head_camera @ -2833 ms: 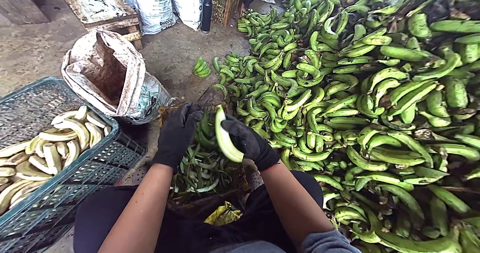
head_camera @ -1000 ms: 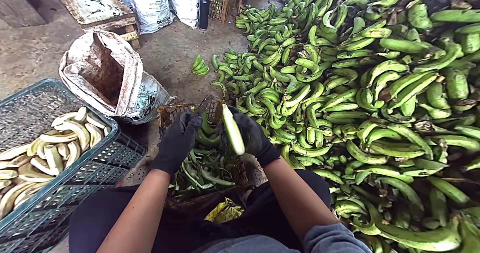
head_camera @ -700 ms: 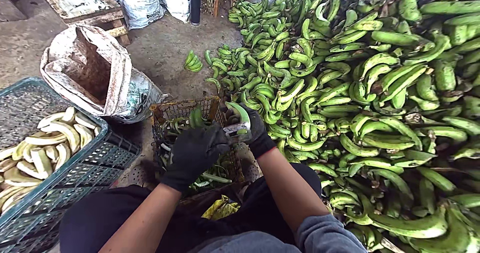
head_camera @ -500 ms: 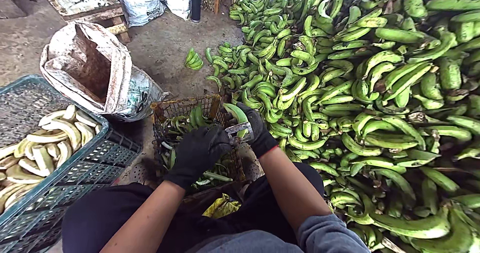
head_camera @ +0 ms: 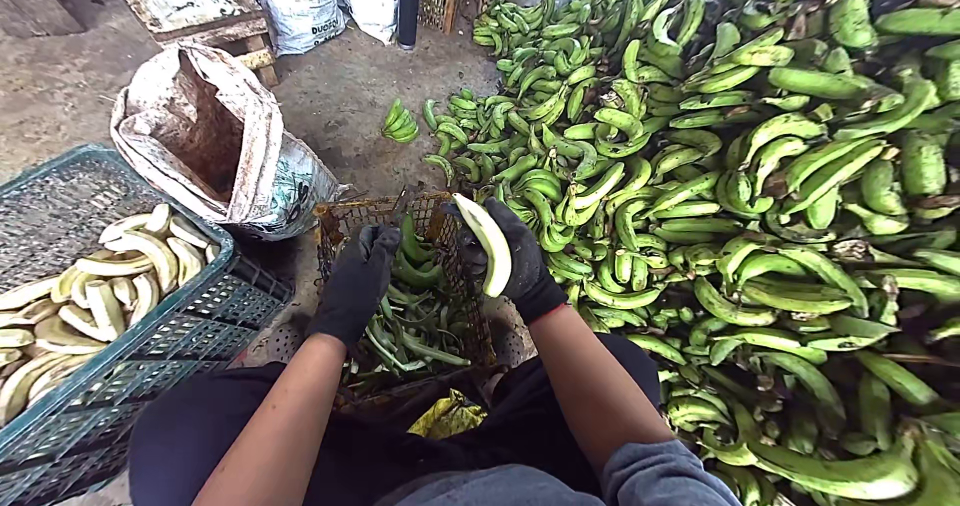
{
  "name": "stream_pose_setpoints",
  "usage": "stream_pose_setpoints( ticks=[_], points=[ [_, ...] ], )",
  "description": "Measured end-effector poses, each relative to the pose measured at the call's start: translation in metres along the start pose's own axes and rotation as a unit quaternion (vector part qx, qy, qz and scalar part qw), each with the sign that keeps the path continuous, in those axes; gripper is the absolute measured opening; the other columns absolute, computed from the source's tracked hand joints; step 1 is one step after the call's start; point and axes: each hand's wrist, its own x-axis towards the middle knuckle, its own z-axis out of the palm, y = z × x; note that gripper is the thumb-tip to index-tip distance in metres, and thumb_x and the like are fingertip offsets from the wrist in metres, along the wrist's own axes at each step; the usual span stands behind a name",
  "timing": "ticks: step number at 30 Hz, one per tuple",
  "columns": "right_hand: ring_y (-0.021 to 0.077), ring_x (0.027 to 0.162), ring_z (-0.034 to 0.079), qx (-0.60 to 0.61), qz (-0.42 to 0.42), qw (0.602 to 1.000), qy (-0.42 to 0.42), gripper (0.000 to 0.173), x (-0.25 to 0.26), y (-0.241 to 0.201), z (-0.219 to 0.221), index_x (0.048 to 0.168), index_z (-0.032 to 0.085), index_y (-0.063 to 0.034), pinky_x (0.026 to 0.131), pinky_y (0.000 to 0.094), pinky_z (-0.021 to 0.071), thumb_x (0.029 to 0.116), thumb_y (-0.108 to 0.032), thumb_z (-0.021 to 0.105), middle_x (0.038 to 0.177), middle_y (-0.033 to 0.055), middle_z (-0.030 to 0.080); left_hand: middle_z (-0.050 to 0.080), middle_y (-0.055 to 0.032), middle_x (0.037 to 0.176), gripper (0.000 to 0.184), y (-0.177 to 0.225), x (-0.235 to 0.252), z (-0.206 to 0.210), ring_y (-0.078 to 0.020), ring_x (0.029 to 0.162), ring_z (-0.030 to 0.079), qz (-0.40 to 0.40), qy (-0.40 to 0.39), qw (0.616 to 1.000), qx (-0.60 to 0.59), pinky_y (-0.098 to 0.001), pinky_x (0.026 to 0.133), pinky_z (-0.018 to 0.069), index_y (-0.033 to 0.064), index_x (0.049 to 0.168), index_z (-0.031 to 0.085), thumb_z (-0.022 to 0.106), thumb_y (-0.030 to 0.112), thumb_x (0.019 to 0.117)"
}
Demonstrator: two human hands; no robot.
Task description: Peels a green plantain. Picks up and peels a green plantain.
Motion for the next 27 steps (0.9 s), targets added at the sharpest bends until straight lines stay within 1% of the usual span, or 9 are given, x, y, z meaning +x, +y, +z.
stream_pose_setpoints(
  ticks=[6, 10, 13, 16, 19, 21, 23, 25, 27],
  points=[
    [0.0086, 0.055, 0.058, -0.097, 0.001, 0.992, 0.087, 0.044, 0.012, 0.005, -0.006, 0.128, 0.06, -0.0222, 0.047, 0.0256, 0.0528, 0.1065, -0.052, 0.035, 0.081, -0.0005, 0.063, 0.069, -0.0171, 0.1, 0.05, -0.008, -0.005, -0.015, -0.0368, 0.094, 0.068, -0.041, -0.089, 0.966, 0.241, -0.0634, 0.081, 0.0531, 0.0128, 0.126, 0.061, 0.044, 0.055, 0.1056],
    [0.0246, 0.102, 0.064, -0.434, 0.012, 0.882, 0.185, 0.047, 0.041, 0.053, -0.009, 0.143, 0.051, -0.0092, 0.087, 0.0473, 0.0543, 0.1107, -0.038, 0.031, 0.121, 0.0156, 0.064, 0.066, -0.0244, 0.123, 0.071, -0.025, -0.018, -0.024, -0.0453, 0.119, 0.062, -0.131, -0.283, 0.85, 0.425, -0.0709, 0.094, 0.0462, 0.0053, 0.123, 0.065, 0.042, 0.068, 0.0998],
    [0.0285, 0.114, 0.062, -0.462, 0.061, 0.87, 0.162, 0.051, 0.076, 0.09, 0.039, 0.143, 0.051, -0.0075, 0.096, 0.0509, 0.0515, 0.1117, -0.04, 0.028, 0.129, 0.0194, 0.061, 0.065, -0.0246, 0.127, 0.066, -0.017, -0.036, -0.024, -0.0456, 0.123, 0.06, -0.137, -0.334, 0.833, 0.419, -0.0712, 0.096, 0.0455, 0.0055, 0.128, 0.064, 0.046, 0.063, 0.101],
    [0.0193, 0.11, 0.062, -0.348, 0.029, 0.935, 0.067, 0.048, 0.122, 0.111, 0.122, 0.141, 0.052, -0.0057, 0.094, 0.0403, 0.0537, 0.1119, -0.037, 0.029, 0.125, 0.0143, 0.062, 0.068, -0.0213, 0.122, 0.061, -0.021, -0.042, -0.021, -0.0429, 0.119, 0.063, -0.131, -0.313, 0.861, 0.378, -0.0705, 0.095, 0.047, 0.0075, 0.12, 0.07, 0.055, 0.062, 0.0971],
    [0.0165, 0.084, 0.067, -0.193, 0.084, 0.977, -0.017, 0.043, 0.146, 0.099, 0.213, 0.13, 0.054, -0.0064, 0.07, 0.0338, 0.0575, 0.1109, -0.039, 0.034, 0.104, 0.0092, 0.067, 0.071, -0.0225, 0.109, 0.055, -0.048, -0.031, -0.008, -0.043, 0.106, 0.067, -0.084, -0.286, 0.886, 0.355, -0.0698, 0.088, 0.0506, 0.0035, 0.104, 0.074, 0.061, 0.057, 0.0945],
    [0.0202, 0.098, 0.069, -0.253, 0.081, 0.963, -0.044, 0.044, 0.151, 0.079, 0.234, 0.142, 0.047, -0.0083, 0.079, 0.0374, 0.0586, 0.1114, -0.036, 0.032, 0.124, 0.0113, 0.064, 0.071, -0.0228, 0.111, 0.053, -0.042, -0.027, -0.019, -0.0425, 0.108, 0.067, -0.104, -0.279, 0.888, 0.351, -0.0684, 0.087, 0.0511, 0.0027, 0.105, 0.073, 0.06, 0.053, 0.0961],
    [0.0223, 0.118, 0.063, -0.485, -0.015, 0.874, -0.025, 0.042, 0.154, 0.07, 0.204, 0.147, 0.048, -0.0101, 0.094, 0.0436, 0.0557, 0.1114, -0.026, 0.033, 0.139, 0.0104, 0.059, 0.068, -0.0236, 0.118, 0.053, -0.025, -0.03, -0.042, -0.0434, 0.114, 0.064, -0.137, -0.271, 0.889, 0.342, -0.0689, 0.089, 0.0495, 0.0035, 0.117, 0.069, 0.055, 0.052, 0.0998],
    [0.0419, 0.129, 0.055, -0.74, -0.088, 0.666, -0.035, 0.039, 0.155, 0.073, 0.137, 0.144, 0.051, 0.0018, 0.102, 0.0585, 0.0489, 0.1055, -0.005, 0.048, 0.145, 0.0248, 0.052, 0.063, -0.0264, 0.129, 0.057, -0.02, -0.032, -0.056, -0.0465, 0.124, 0.058, -0.156, -0.261, 0.892, 0.334, -0.0712, 0.096, 0.045, 0.0014, 0.127, 0.064, 0.053, 0.052, 0.102],
    [0.0446, 0.13, 0.054, -0.848, 0.044, 0.527, -0.014, 0.037, 0.152, 0.091, 0.072, 0.138, 0.057, 0.0018, 0.105, 0.0605, 0.0448, 0.1066, -0.017, 0.049, 0.14, 0.0278, 0.055, 0.063, -0.0268, 0.127, 0.057, -0.02, -0.03, -0.061, -0.0467, 0.123, 0.059, -0.164, -0.246, 0.895, 0.334, -0.0698, 0.096, 0.046, 0.0001, 0.126, 0.062, 0.053, 0.05, 0.1018]
  ],
)
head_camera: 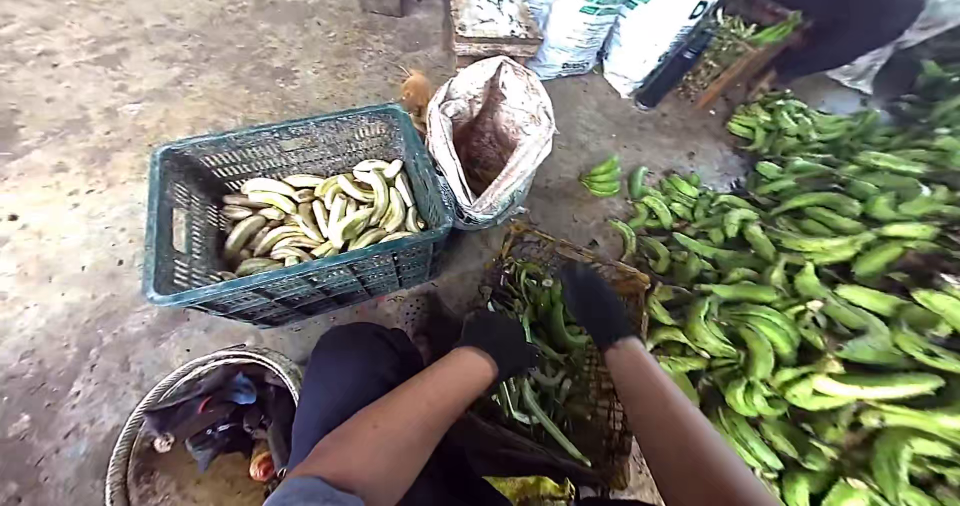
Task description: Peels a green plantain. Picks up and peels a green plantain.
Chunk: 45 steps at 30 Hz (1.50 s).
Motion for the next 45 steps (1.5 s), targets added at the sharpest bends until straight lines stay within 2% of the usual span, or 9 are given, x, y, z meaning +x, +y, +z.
stream_pose_setpoints(
  ticks=[4, 12, 21, 27, 32, 35, 40, 42, 45],
  points=[
    [0.048, 0.131, 0.051, -0.018, 0.144, 0.98, -0.135, 0.055, -0.023, 0.062, 0.083, 0.139, 0.057, -0.0001, 0.103, 0.0666, 0.0439, 0.0979, -0.036, 0.063, 0.143, 0.0289, 0.052, 0.067, -0.0215, 0.12, 0.054, -0.002, 0.006, -0.005, -0.0425, 0.116, 0.063, 0.006, 0.025, 0.999, -0.021, -0.0664, 0.09, 0.0507, 0.0069, 0.126, 0.063, 0.059, 0.053, 0.0976],
    [0.0466, 0.14, 0.043, -0.009, 0.137, 0.989, -0.056, 0.069, -0.023, 0.091, 0.137, 0.148, 0.052, -0.0139, 0.106, 0.068, 0.0403, 0.0899, -0.046, 0.072, 0.155, 0.0233, 0.043, 0.057, -0.018, 0.138, 0.067, 0.009, 0.016, -0.019, -0.0376, 0.12, 0.062, 0.034, 0.094, 0.991, -0.091, -0.0606, 0.093, 0.0538, 0.0153, 0.15, 0.045, 0.07, 0.043, 0.0944],
    [0.0233, 0.108, 0.068, 0.375, 0.085, 0.922, 0.045, 0.054, -0.041, 0.11, 0.034, 0.134, 0.059, -0.007, 0.096, 0.048, 0.0558, 0.0919, -0.037, 0.074, 0.117, 0.0132, 0.07, 0.07, -0.012, 0.106, 0.04, 0.014, 0.021, -0.023, -0.03, 0.094, 0.069, 0.076, 0.239, 0.943, -0.217, -0.0582, 0.082, 0.0555, 0.0204, 0.136, 0.06, 0.06, 0.042, 0.1015],
    [0.0202, 0.092, 0.069, 0.487, 0.032, 0.865, 0.115, 0.054, -0.074, 0.079, -0.041, 0.136, 0.056, -0.0096, 0.08, 0.0451, 0.0589, 0.0959, -0.043, 0.067, 0.11, 0.0096, 0.07, 0.049, -0.0095, 0.155, 0.037, 0.03, 0.029, 0.022, -0.0279, 0.148, 0.038, 0.375, 0.195, 0.901, -0.103, -0.055, 0.121, 0.0314, 0.0227, 0.123, 0.075, 0.064, 0.045, 0.0959],
    [0.0096, 0.06, 0.055, 0.629, -0.018, 0.771, 0.096, 0.04, -0.121, 0.052, -0.088, 0.127, 0.055, -0.0076, 0.051, 0.0244, 0.0467, 0.0979, -0.034, 0.058, 0.082, 0.002, 0.062, 0.046, -0.0121, 0.158, 0.028, 0.05, 0.006, 0.037, -0.0371, 0.148, 0.037, 0.433, 0.255, 0.865, 0.007, -0.0629, 0.117, 0.031, 0.0323, 0.114, 0.077, 0.069, 0.041, 0.0887],
    [0.0073, 0.049, 0.05, 0.733, -0.063, 0.668, 0.112, 0.023, -0.131, 0.056, -0.095, 0.104, 0.054, -0.0125, 0.044, 0.0222, 0.047, 0.1028, -0.034, 0.045, 0.069, -0.0023, 0.053, 0.057, -0.0146, 0.146, 0.026, 0.052, -0.004, 0.038, -0.0356, 0.137, 0.051, 0.449, 0.307, 0.839, -0.025, -0.0599, 0.113, 0.0386, 0.021, 0.108, 0.079, 0.069, 0.037, 0.0901],
    [0.0065, 0.044, 0.046, 0.936, -0.155, 0.233, 0.214, 0.051, -0.117, 0.111, -0.094, 0.078, 0.057, -0.0225, 0.046, 0.0254, 0.0442, 0.1019, -0.058, 0.029, 0.055, -0.0078, 0.049, 0.074, 0.0023, 0.104, 0.021, 0.045, -0.036, 0.069, -0.0039, 0.087, 0.067, 0.395, 0.235, 0.789, -0.409, -0.0236, 0.077, 0.0576, 0.0067, 0.115, 0.071, 0.065, 0.011, 0.095],
    [0.0066, 0.047, 0.048, 0.879, -0.096, 0.361, 0.296, 0.044, -0.115, 0.124, -0.091, 0.098, 0.055, -0.0204, 0.044, 0.022, 0.0457, 0.1071, -0.049, 0.023, 0.069, -0.0041, 0.056, 0.074, 0.0014, 0.095, 0.016, 0.036, -0.041, 0.079, -0.0051, 0.077, 0.066, 0.356, 0.194, 0.754, -0.516, -0.0236, 0.069, 0.0568, 0.0055, 0.109, 0.071, 0.061, 0.007, 0.0961],
    [0.0213, 0.087, 0.067, 0.619, 0.08, 0.748, 0.225, 0.047, -0.129, 0.125, -0.061, 0.138, 0.055, -0.0164, 0.07, 0.0415, 0.0576, 0.106, -0.048, 0.04, 0.109, 0.0077, 0.07, 0.074, -0.0015, 0.098, 0.018, 0.042, -0.042, 0.082, -0.0066, 0.076, 0.066, 0.358, 0.208, 0.722, -0.555, -0.0231, 0.068, 0.0568, 0.0026, 0.111, 0.07, 0.059, 0.006, 0.0972]
  ],
)
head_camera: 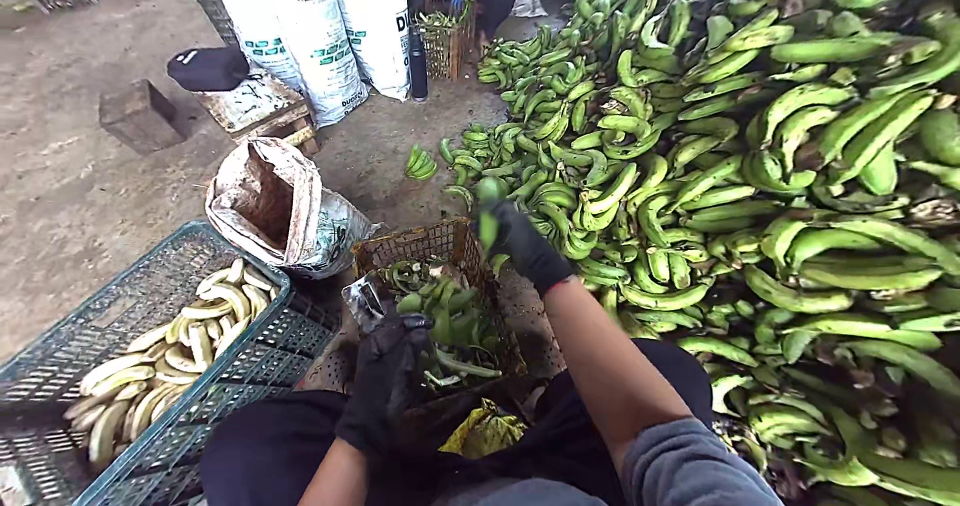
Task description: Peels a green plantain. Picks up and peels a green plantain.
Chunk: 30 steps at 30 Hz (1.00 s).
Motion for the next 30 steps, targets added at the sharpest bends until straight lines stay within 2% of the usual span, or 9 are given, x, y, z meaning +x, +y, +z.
stream_pose_setpoints(
  ticks=[2, 4, 8, 9, 11, 17, 20, 24, 30],
  points=[
    [0.0399, 0.119, 0.061, -0.166, 0.064, 0.984, -0.013, 0.07, -0.019, 0.031, 0.012, 0.154, 0.044, -0.0182, 0.094, 0.0652, 0.0496, 0.0992, -0.062, 0.05, 0.135, 0.0211, 0.061, 0.074, -0.0007, 0.099, 0.019, 0.006, 0.009, 0.009, -0.0063, 0.075, 0.066, 0.023, 0.006, 1.0, 0.02, -0.0226, 0.066, 0.0559, 0.0025, 0.112, 0.07, 0.057, 0.006, 0.0974],
    [0.0325, 0.124, 0.06, -0.085, 0.137, 0.982, -0.098, 0.065, -0.038, 0.054, 0.033, 0.152, 0.046, -0.0172, 0.098, 0.0577, 0.051, 0.1045, -0.06, 0.036, 0.141, 0.0158, 0.059, 0.073, -0.0007, 0.095, 0.019, 0.008, 0.018, 0.017, -0.0067, 0.067, 0.063, 0.05, 0.02, 0.997, 0.047, -0.0233, 0.059, 0.0548, 0.0017, 0.111, 0.07, 0.058, 0.005, 0.097],
    [0.0214, 0.073, 0.067, 0.295, 0.257, 0.89, -0.234, 0.067, -0.07, 0.04, 0.078, 0.109, 0.061, -0.01, 0.062, 0.0403, 0.0578, 0.1058, -0.06, 0.017, 0.086, 0.0099, 0.068, 0.073, -0.0047, 0.103, 0.029, -0.004, 0.022, 0.025, -0.0094, 0.085, 0.069, 0.107, -0.004, 0.987, 0.117, -0.0278, 0.075, 0.0593, -0.0043, 0.12, 0.065, 0.066, 0.008, 0.0934],
    [0.0123, 0.061, 0.063, 0.348, 0.213, 0.888, -0.213, 0.06, -0.069, 0.035, 0.084, 0.095, 0.06, -0.0125, 0.055, 0.0303, 0.0549, 0.1084, -0.049, 0.015, 0.072, 0.0032, 0.065, 0.073, -0.0077, 0.11, 0.042, -0.009, 0.018, 0.025, -0.0115, 0.094, 0.07, 0.112, -0.018, 0.983, 0.146, -0.03, 0.084, 0.0595, -0.0079, 0.128, 0.059, 0.069, 0.011, 0.0923],
    [0.0057, 0.071, 0.062, 0.316, 0.073, 0.93, -0.173, 0.031, -0.058, 0.041, 0.082, 0.109, 0.061, -0.0061, 0.066, 0.0244, 0.0552, 0.109, -0.017, 0.032, 0.082, 0.0, 0.064, 0.072, -0.0107, 0.114, 0.057, -0.012, 0.009, 0.028, -0.0128, 0.101, 0.07, 0.112, -0.035, 0.97, 0.214, -0.0312, 0.09, 0.0593, -0.0108, 0.134, 0.052, 0.073, 0.018, 0.09],
    [0.0246, 0.098, 0.064, 0.155, 0.108, 0.977, 0.095, 0.055, -0.011, 0.032, 0.045, 0.141, 0.05, -0.0118, 0.081, 0.047, 0.0553, 0.0999, -0.047, 0.057, 0.118, 0.014, 0.064, 0.068, -0.0118, 0.121, 0.038, 0.016, -0.019, 0.043, -0.0168, 0.108, 0.066, 0.035, -0.068, 0.941, 0.329, -0.0372, 0.093, 0.0566, 0.0061, 0.12, 0.072, 0.07, 0.03, 0.0901],
    [0.0229, 0.079, 0.063, 0.237, 0.11, 0.946, 0.191, 0.049, 0.023, 0.023, 0.004, 0.137, 0.049, -0.0074, 0.064, 0.0414, 0.0557, 0.1021, -0.042, 0.054, 0.104, 0.0142, 0.063, 0.068, -0.0111, 0.119, 0.05, 0.032, -0.04, 0.042, -0.0163, 0.106, 0.068, 0.107, -0.097, 0.919, 0.366, -0.0381, 0.092, 0.0591, 0.0036, 0.128, 0.065, 0.07, 0.036, 0.09],
    [0.0104, 0.051, 0.05, 0.357, 0.079, 0.931, 0.021, 0.034, 0.014, 0.009, -0.034, 0.098, 0.054, -0.015, 0.045, 0.0242, 0.0428, 0.1086, -0.04, 0.034, 0.068, 0.0004, 0.054, 0.057, -0.0188, 0.146, 0.037, 0.032, 0.001, 0.034, -0.0423, 0.137, 0.05, 0.276, -0.078, 0.788, 0.545, -0.0661, 0.114, 0.0336, 0.0236, 0.117, 0.076, 0.064, 0.049, 0.0925],
    [0.0069, 0.079, 0.065, 0.268, 0.007, 0.952, -0.147, 0.026, -0.053, 0.0, -0.017, 0.118, 0.06, -0.0089, 0.071, 0.0242, 0.0567, 0.1091, -0.017, 0.037, 0.091, 0.0014, 0.067, 0.049, -0.012, 0.156, 0.029, 0.034, 0.078, 0.07, -0.039, 0.152, 0.031, 0.386, -0.179, 0.682, 0.594, -0.0677, 0.122, 0.0148, 0.0336, 0.118, 0.076, 0.063, 0.04, 0.0933]
  ],
)
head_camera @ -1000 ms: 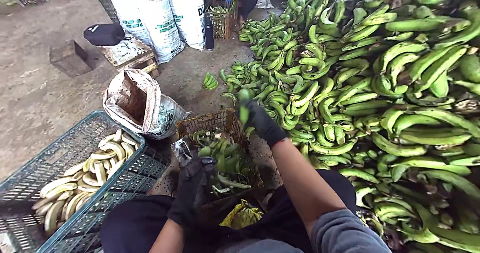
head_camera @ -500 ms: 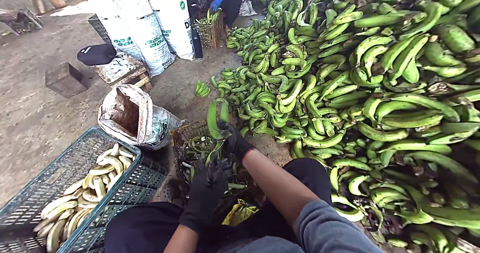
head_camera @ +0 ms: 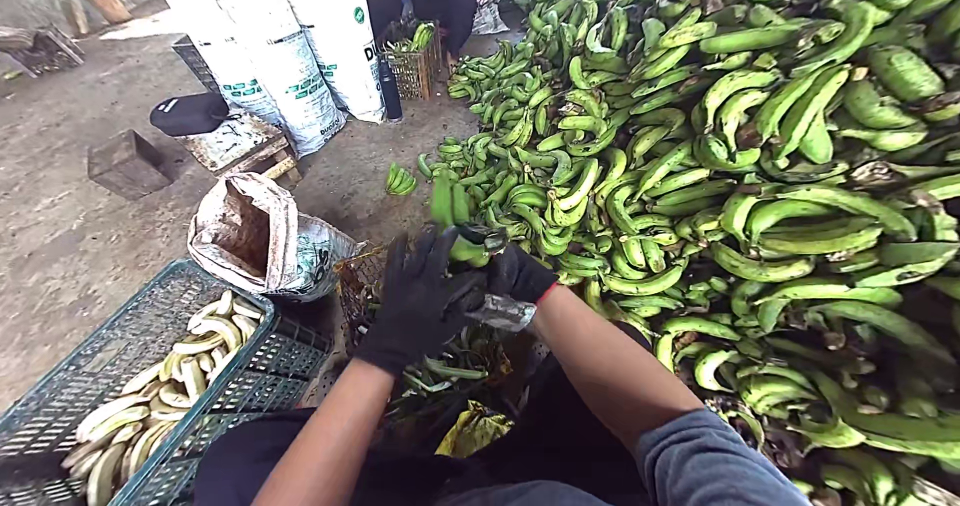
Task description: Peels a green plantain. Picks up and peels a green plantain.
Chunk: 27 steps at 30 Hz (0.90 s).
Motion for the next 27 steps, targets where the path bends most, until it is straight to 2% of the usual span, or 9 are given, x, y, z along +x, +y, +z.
stream_pose_setpoints(
  ticks=[2, 4, 8, 11, 14, 19, 21, 24, 27],
  points=[
    [-0.0037, 0.085, 0.061, -0.091, -0.067, 0.993, -0.036, 0.022, -0.027, -0.002, 0.014, 0.118, 0.058, -0.0081, 0.078, 0.0165, 0.0532, 0.1033, -0.005, 0.043, 0.094, -0.0064, 0.064, 0.064, -0.0126, 0.137, 0.023, -0.001, 0.015, 0.01, -0.0385, 0.14, 0.049, 0.039, 0.024, 0.999, 0.002, -0.0696, 0.12, 0.0203, 0.022, 0.106, 0.079, 0.068, 0.032, 0.0894],
    [-0.002, 0.091, 0.064, -0.026, -0.081, 0.996, -0.023, 0.027, -0.025, 0.0, 0.02, 0.128, 0.055, -0.0098, 0.081, 0.019, 0.0552, 0.1039, -0.012, 0.043, 0.103, -0.0053, 0.068, 0.07, -0.0131, 0.121, 0.023, -0.002, 0.018, 0.021, -0.0369, 0.124, 0.061, 0.024, 0.06, 0.997, 0.03, -0.066, 0.117, 0.0284, 0.0147, 0.099, 0.078, 0.067, 0.034, 0.0902],
    [0.0153, 0.1, 0.063, -0.1, -0.021, 0.973, 0.206, 0.044, 0.039, 0.016, 0.021, 0.138, 0.053, -0.0063, 0.085, 0.0357, 0.0553, 0.1048, -0.036, 0.052, 0.117, 0.0109, 0.064, 0.069, -0.0218, 0.122, 0.038, 0.018, 0.007, 0.03, -0.0441, 0.122, 0.06, -0.197, -0.04, 0.98, -0.003, -0.0618, 0.113, 0.0369, 0.0056, 0.117, 0.075, 0.063, 0.034, 0.0941],
    [0.0196, 0.101, 0.064, -0.148, -0.015, 0.955, 0.255, 0.046, 0.059, 0.043, 0.013, 0.139, 0.049, -0.0038, 0.088, 0.0402, 0.0549, 0.1034, -0.031, 0.058, 0.116, 0.0143, 0.065, 0.07, -0.0137, 0.104, 0.035, 0.038, 0.001, 0.023, -0.0281, 0.1, 0.068, -0.432, -0.18, 0.861, -0.199, -0.0533, 0.089, 0.0541, 0.0066, 0.121, 0.067, 0.06, 0.034, 0.1004],
    [0.0281, 0.111, 0.065, -0.202, 0.022, 0.95, 0.237, 0.05, 0.07, 0.068, 0.016, 0.144, 0.048, -0.0061, 0.095, 0.0499, 0.0528, 0.1009, -0.027, 0.061, 0.124, 0.0181, 0.066, 0.067, -0.0075, 0.099, 0.033, 0.033, -0.022, 0.016, -0.0158, 0.088, 0.065, -0.517, -0.193, 0.758, -0.348, -0.0406, 0.081, 0.055, 0.0056, 0.123, 0.062, 0.062, 0.028, 0.0996],
    [0.0364, 0.111, 0.066, -0.346, 0.042, 0.903, 0.252, 0.054, 0.077, 0.067, 0.012, 0.148, 0.047, -0.0133, 0.091, 0.0608, 0.0535, 0.1009, -0.037, 0.06, 0.124, 0.0194, 0.067, 0.07, -0.0037, 0.098, 0.03, 0.046, -0.04, -0.028, -0.0158, 0.088, 0.067, -0.449, -0.278, 0.794, -0.301, -0.0436, 0.081, 0.0568, 0.0126, 0.119, 0.069, 0.061, 0.034, 0.0994],
    [0.0379, 0.109, 0.065, -0.355, 0.025, 0.879, 0.318, 0.055, 0.081, 0.061, -0.023, 0.147, 0.045, -0.0064, 0.092, 0.0604, 0.0529, 0.1026, -0.037, 0.055, 0.121, 0.0219, 0.066, 0.072, 0.0036, 0.098, 0.028, 0.059, -0.057, -0.048, -0.0091, 0.088, 0.068, -0.402, -0.264, 0.816, -0.32, -0.038, 0.081, 0.0574, 0.0179, 0.115, 0.071, 0.064, 0.034, 0.0931],
    [0.0358, 0.119, 0.061, -0.356, 0.012, 0.888, 0.29, 0.067, 0.09, 0.053, -0.042, 0.152, 0.039, -0.012, 0.097, 0.0599, 0.0499, 0.099, -0.048, 0.058, 0.133, 0.02, 0.061, 0.072, 0.0013, 0.104, 0.037, 0.047, -0.07, -0.048, -0.006, 0.089, 0.069, -0.37, -0.101, 0.827, -0.411, -0.0293, 0.08, 0.0602, 0.0043, 0.128, 0.063, 0.063, 0.02, 0.0953],
    [0.0287, 0.127, 0.058, -0.273, 0.021, 0.944, 0.186, 0.062, 0.078, 0.049, -0.02, 0.153, 0.042, -0.0146, 0.102, 0.0534, 0.0506, 0.1033, -0.051, 0.051, 0.143, 0.0154, 0.056, 0.072, -0.0007, 0.105, 0.029, 0.016, -0.053, -0.031, -0.0097, 0.092, 0.069, -0.26, 0.087, 0.829, -0.488, -0.0296, 0.079, 0.0601, 0.0029, 0.121, 0.063, 0.064, 0.021, 0.0984]
  ],
)
